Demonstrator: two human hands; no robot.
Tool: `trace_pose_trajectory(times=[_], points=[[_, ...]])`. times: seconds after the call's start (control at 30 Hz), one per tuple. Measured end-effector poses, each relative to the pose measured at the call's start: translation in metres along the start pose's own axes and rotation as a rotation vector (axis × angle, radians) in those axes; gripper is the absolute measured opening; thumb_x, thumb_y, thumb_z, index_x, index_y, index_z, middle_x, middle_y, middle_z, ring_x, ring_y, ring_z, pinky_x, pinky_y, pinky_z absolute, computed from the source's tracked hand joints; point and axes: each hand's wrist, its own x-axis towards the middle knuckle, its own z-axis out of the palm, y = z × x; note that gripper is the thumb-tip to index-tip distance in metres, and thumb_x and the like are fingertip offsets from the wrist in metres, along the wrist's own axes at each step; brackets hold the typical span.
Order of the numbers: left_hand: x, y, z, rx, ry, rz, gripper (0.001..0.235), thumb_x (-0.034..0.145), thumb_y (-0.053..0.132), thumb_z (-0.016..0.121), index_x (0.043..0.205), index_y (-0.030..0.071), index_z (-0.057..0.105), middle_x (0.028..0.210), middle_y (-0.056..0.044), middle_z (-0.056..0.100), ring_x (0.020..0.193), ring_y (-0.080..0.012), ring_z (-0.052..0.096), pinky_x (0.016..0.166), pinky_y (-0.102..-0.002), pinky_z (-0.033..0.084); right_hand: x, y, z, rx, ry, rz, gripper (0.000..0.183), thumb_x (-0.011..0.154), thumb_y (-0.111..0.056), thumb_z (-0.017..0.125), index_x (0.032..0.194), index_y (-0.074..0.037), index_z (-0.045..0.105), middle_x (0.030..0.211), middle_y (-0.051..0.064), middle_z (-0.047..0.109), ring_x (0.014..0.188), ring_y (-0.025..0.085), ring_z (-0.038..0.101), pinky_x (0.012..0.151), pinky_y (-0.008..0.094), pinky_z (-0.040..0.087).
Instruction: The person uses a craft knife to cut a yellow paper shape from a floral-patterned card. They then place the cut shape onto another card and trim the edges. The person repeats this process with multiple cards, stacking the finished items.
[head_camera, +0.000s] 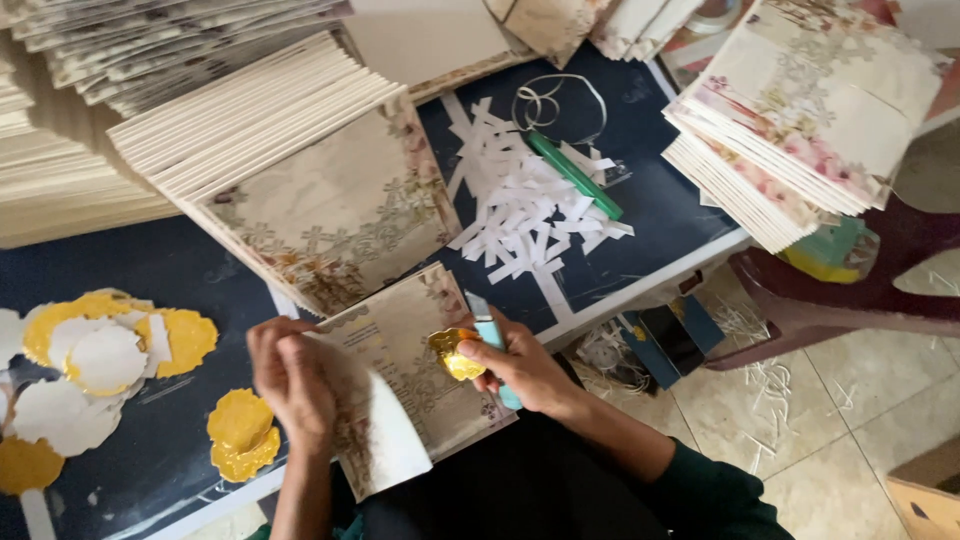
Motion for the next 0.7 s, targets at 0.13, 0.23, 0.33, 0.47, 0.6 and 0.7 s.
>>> trace_pose_trajectory(times=[0.13, 0.23, 0.33, 0.47, 0.6, 0.7], points=[[-0.002, 0.020, -0.005, 0.022, 0.043, -0.031, 0.046, 0.089, 0.030, 0.060, 0.124, 0.003, 0.049, 0.113, -0.016, 0.035, 0.102, -0.0333, 0.043, 0.093, -0.045, 0.036, 0.002, -0.003, 0.001, 0.016, -0.071, 0.016, 0.028, 0.085, -0.014, 0.066, 0.104, 0.007, 0.061, 0.060, 0.017, 0.062, 0.040, 0.016, 0.058, 0.033, 0.021, 0.043], [-0.027, 0.031, -0.003, 0.221, -0.056, -0.115, 0.039, 0.078, 0.017, 0.071, 0.114, 0.009, 0.058, 0.115, -0.016, 0.043, 0.107, -0.0418, 0.050, 0.091, -0.048, 0.042, 0.001, 0.000, 0.002, -0.060, -0.043, -0.026, 0.036, 0.079, -0.011, 0.072, 0.108, 0.008, 0.062, 0.063, 0.017, 0.064, 0.040, 0.015, 0.058, 0.032, 0.024, 0.046], [-0.028, 0.050, -0.002, 0.116, -0.197, -0.143, 0.017, 0.082, 0.016, 0.063, 0.098, 0.010, 0.064, 0.105, -0.019, 0.049, 0.099, -0.0461, 0.053, 0.088, -0.051, 0.042, 0.004, -0.003, 0.014, -0.234, 0.119, -0.142, 0.053, 0.063, -0.017, 0.083, 0.108, 0.002, 0.062, 0.082, 0.010, 0.058, 0.049, 0.010, 0.055, 0.034, 0.023, 0.051], [-0.033, 0.037, -0.010, 0.158, -0.093, -0.131, 0.011, 0.086, 0.021, 0.061, 0.089, 0.012, 0.064, 0.103, -0.019, 0.053, 0.091, -0.0452, 0.057, 0.080, -0.050, 0.046, 0.024, -0.004, 0.010, -0.556, 0.031, -0.315, 0.049, 0.061, -0.026, 0.085, 0.098, -0.005, 0.062, 0.084, 0.009, 0.054, 0.068, 0.016, 0.051, 0.047, 0.026, 0.046], [-0.036, 0.037, -0.016, 0.088, -0.137, -0.118, 0.027, 0.091, 0.035, 0.053, 0.081, 0.012, 0.064, 0.105, -0.011, 0.053, 0.098, -0.0373, 0.058, 0.084, -0.044, 0.044, 0.031, -0.004, 0.019, -0.635, -0.086, -0.171, 0.024, 0.077, -0.012, 0.073, 0.090, 0.003, 0.060, 0.049, 0.012, 0.058, 0.035, 0.014, 0.053, 0.036, 0.025, 0.044], [-0.041, 0.031, -0.012, 0.081, -0.151, -0.122, 0.028, 0.089, 0.036, 0.056, 0.075, 0.012, 0.063, 0.105, -0.009, 0.051, 0.101, -0.0338, 0.055, 0.084, -0.042, 0.041, 0.034, 0.006, 0.024, -0.730, -0.148, -0.094, 0.021, 0.084, -0.017, 0.066, 0.088, 0.003, 0.061, 0.044, 0.012, 0.059, 0.032, 0.014, 0.053, 0.035, 0.025, 0.043]])
